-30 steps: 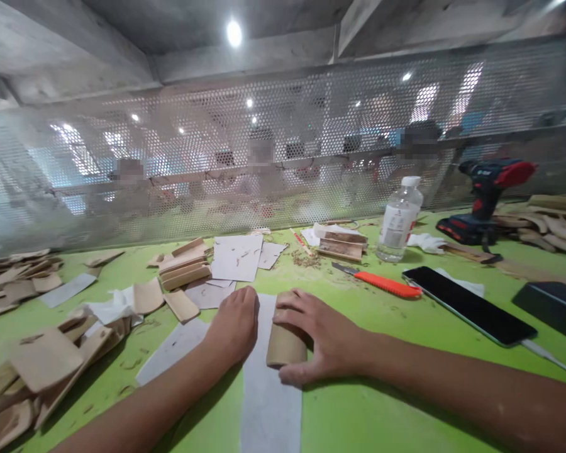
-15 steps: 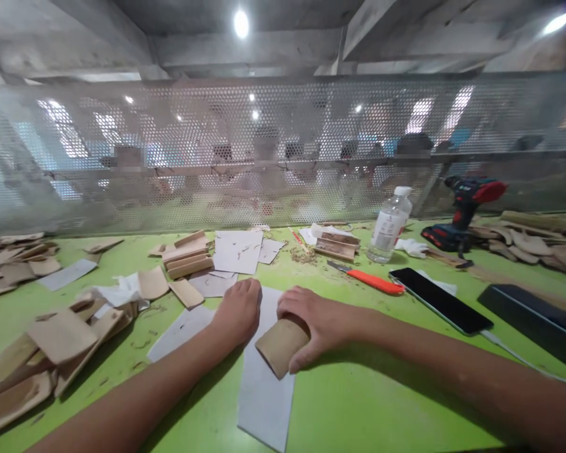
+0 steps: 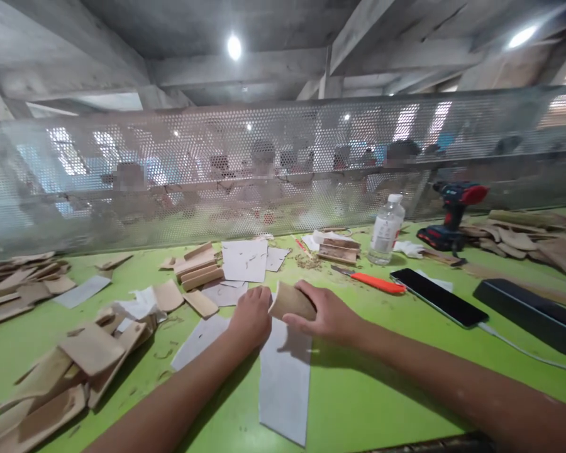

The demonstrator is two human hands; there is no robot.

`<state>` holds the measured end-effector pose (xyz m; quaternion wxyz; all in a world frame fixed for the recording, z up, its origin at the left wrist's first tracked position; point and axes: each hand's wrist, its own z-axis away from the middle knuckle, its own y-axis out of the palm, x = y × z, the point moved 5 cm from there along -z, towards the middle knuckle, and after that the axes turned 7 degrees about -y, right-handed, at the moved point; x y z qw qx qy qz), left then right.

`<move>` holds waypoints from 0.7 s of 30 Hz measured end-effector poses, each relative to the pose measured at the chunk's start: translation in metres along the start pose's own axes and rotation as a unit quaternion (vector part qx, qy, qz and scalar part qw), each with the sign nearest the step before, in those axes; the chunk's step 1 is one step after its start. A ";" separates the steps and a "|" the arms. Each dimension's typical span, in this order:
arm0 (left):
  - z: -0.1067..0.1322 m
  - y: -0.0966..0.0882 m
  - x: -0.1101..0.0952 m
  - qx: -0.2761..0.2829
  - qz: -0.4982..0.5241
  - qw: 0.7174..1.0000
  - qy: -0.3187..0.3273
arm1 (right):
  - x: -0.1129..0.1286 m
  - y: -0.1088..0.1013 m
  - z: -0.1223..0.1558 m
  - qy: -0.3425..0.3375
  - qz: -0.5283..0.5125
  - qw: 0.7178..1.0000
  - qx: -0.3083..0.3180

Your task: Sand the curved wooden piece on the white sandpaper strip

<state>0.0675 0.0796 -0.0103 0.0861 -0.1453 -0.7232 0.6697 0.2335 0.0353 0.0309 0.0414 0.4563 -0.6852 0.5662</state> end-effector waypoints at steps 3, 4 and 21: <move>-0.002 0.000 0.001 0.000 -0.009 1.000 0.003 | 0.000 0.010 0.003 -0.007 -0.029 0.999 0.017; -0.003 0.001 0.002 0.001 -0.011 1.000 0.003 | 0.001 0.013 0.005 -0.025 -0.023 0.999 0.021; -0.005 0.001 0.001 0.003 -0.005 1.000 -0.007 | 0.011 0.012 0.024 -0.276 0.171 0.940 -0.108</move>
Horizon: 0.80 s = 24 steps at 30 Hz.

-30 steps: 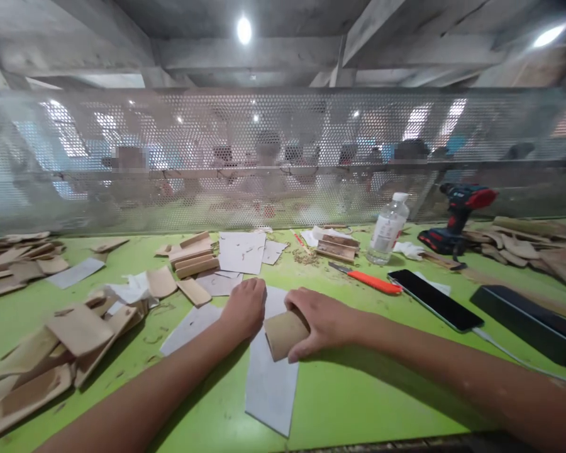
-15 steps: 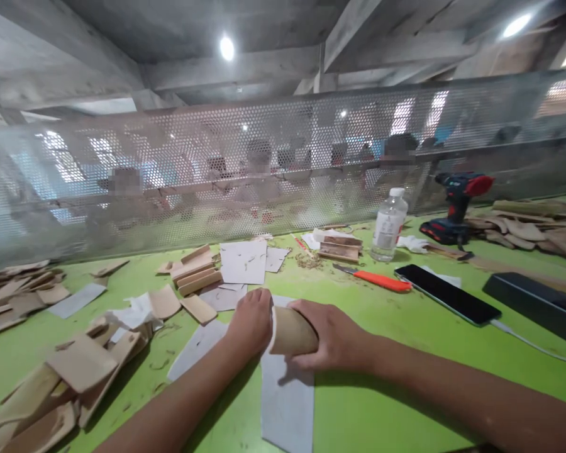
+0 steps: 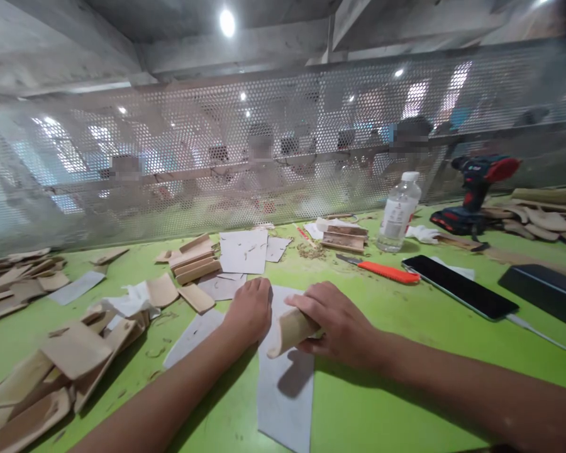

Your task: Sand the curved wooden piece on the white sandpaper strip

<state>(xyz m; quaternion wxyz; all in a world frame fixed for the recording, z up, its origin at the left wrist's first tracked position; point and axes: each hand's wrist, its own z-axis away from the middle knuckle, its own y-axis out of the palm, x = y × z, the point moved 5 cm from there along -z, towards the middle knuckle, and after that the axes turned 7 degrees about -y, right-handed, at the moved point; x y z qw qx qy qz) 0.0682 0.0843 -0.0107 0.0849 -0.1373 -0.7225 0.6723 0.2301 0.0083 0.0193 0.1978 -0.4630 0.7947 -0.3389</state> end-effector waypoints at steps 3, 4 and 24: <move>0.001 -0.001 -0.001 0.002 0.002 1.000 0.003 | -0.004 -0.004 0.000 -0.012 -0.007 1.000 -0.026; 0.001 -0.002 -0.001 0.003 0.002 1.000 0.004 | -0.005 -0.005 -0.001 -0.007 -0.013 0.999 -0.028; 0.000 -0.002 0.000 -0.013 -0.004 1.000 0.011 | -0.025 0.024 0.016 0.396 -0.682 0.614 0.028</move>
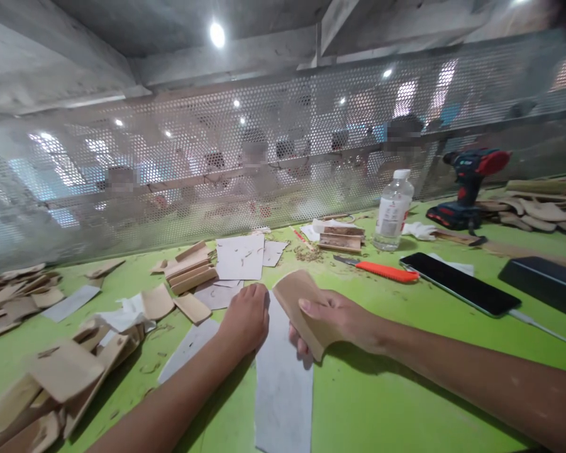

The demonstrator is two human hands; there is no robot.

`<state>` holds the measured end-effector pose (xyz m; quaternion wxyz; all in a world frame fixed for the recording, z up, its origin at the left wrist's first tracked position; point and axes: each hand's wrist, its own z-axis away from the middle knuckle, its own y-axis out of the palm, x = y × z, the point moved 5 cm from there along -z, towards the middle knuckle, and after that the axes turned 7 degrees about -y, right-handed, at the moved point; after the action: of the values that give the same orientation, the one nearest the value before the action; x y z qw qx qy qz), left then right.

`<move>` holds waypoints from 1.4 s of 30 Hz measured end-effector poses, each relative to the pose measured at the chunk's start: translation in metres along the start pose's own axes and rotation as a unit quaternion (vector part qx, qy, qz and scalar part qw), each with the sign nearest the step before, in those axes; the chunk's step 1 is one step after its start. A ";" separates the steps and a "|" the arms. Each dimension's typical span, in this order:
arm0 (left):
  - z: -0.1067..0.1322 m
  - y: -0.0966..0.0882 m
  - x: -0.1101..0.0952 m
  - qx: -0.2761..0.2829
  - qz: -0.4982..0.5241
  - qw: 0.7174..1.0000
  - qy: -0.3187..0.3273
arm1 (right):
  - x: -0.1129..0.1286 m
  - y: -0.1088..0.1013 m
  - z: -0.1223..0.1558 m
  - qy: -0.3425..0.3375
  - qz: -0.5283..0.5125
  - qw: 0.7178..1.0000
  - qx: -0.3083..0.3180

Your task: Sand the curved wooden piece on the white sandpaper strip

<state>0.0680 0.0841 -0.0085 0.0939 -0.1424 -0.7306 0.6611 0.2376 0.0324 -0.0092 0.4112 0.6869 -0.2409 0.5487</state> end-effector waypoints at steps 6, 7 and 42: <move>-0.001 0.003 0.001 -0.001 0.006 1.000 0.009 | -0.003 0.000 -0.001 -0.019 0.023 0.999 0.012; -0.001 0.003 0.001 0.000 0.006 1.000 0.009 | -0.003 -0.001 -0.001 -0.020 0.031 0.999 0.011; -0.001 0.001 0.003 0.007 0.017 1.000 -0.002 | 0.035 -0.015 0.003 -0.117 0.531 0.839 -0.038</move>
<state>0.0652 0.0863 -0.0093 0.0824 -0.1530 -0.7235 0.6681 0.2607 0.0428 0.0193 0.0515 0.4970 -0.6355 0.5886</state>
